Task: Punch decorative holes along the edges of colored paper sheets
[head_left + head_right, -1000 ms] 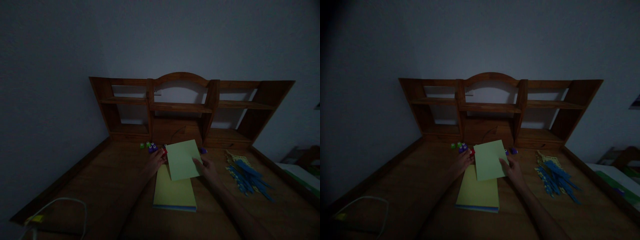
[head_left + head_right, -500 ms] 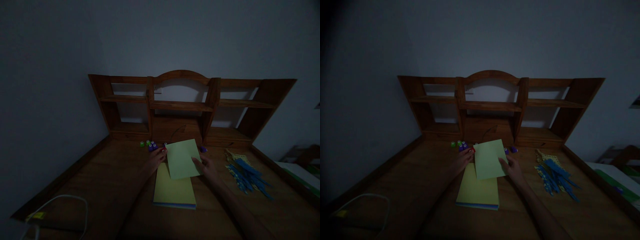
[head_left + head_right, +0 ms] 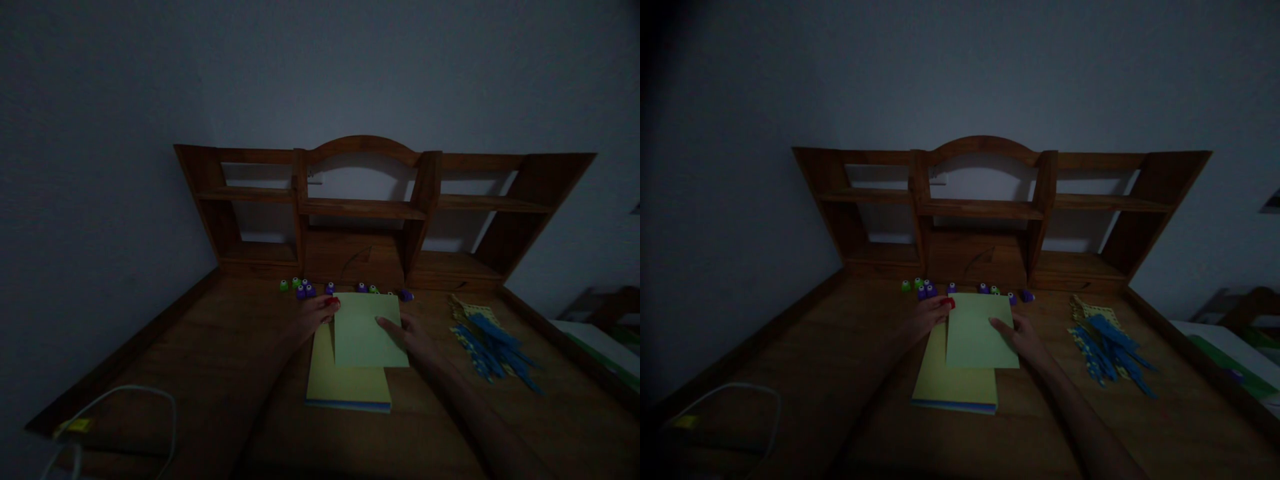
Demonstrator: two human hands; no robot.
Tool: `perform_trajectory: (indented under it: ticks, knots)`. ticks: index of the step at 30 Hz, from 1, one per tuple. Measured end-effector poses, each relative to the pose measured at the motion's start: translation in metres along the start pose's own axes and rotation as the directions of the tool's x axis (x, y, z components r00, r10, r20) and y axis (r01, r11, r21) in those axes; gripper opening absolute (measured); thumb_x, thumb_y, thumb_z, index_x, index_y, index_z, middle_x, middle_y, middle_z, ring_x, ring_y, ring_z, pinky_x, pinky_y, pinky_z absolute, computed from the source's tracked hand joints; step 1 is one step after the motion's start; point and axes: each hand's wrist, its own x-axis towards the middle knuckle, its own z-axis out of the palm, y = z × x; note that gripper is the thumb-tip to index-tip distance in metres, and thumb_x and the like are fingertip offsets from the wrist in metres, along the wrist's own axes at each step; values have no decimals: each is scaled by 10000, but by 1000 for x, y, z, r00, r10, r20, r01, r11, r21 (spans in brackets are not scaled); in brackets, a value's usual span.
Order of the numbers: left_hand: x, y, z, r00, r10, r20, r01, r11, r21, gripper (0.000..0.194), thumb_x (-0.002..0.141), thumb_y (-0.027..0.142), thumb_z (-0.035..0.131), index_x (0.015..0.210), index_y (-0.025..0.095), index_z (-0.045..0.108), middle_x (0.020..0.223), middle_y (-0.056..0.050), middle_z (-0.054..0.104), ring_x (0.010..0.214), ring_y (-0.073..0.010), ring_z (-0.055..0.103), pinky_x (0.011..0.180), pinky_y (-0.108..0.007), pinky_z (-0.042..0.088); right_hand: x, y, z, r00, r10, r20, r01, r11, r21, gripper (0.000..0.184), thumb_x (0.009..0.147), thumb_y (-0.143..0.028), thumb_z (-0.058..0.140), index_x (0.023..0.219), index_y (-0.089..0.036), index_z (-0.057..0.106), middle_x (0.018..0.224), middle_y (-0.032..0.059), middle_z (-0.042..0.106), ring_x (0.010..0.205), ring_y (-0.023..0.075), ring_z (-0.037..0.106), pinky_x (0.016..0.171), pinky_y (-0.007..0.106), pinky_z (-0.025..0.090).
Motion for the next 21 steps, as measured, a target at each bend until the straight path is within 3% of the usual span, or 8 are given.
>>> perform_trajectory:
  ticks: [6,21]
  knots:
    - [0,0,-2,1000,9,-1,-9,992,122,368,616,290,798,928,136,679,906,-88,678,780,-180,617,668,-247,438,2,5,-1,999,38,9,-39,999,8,448,720,-546,643,864,-122,668,784,98,714,602,205,648,511,285,496]
    - [-1,0,-3,995,97,8,-95,953,289,326,630,322,776,892,153,682,769,-30,665,622,-122,558,556,-200,357,4,5,0,999,10,34,-8,998,-61,440,712,-536,648,857,-121,678,740,82,706,586,205,641,490,277,489]
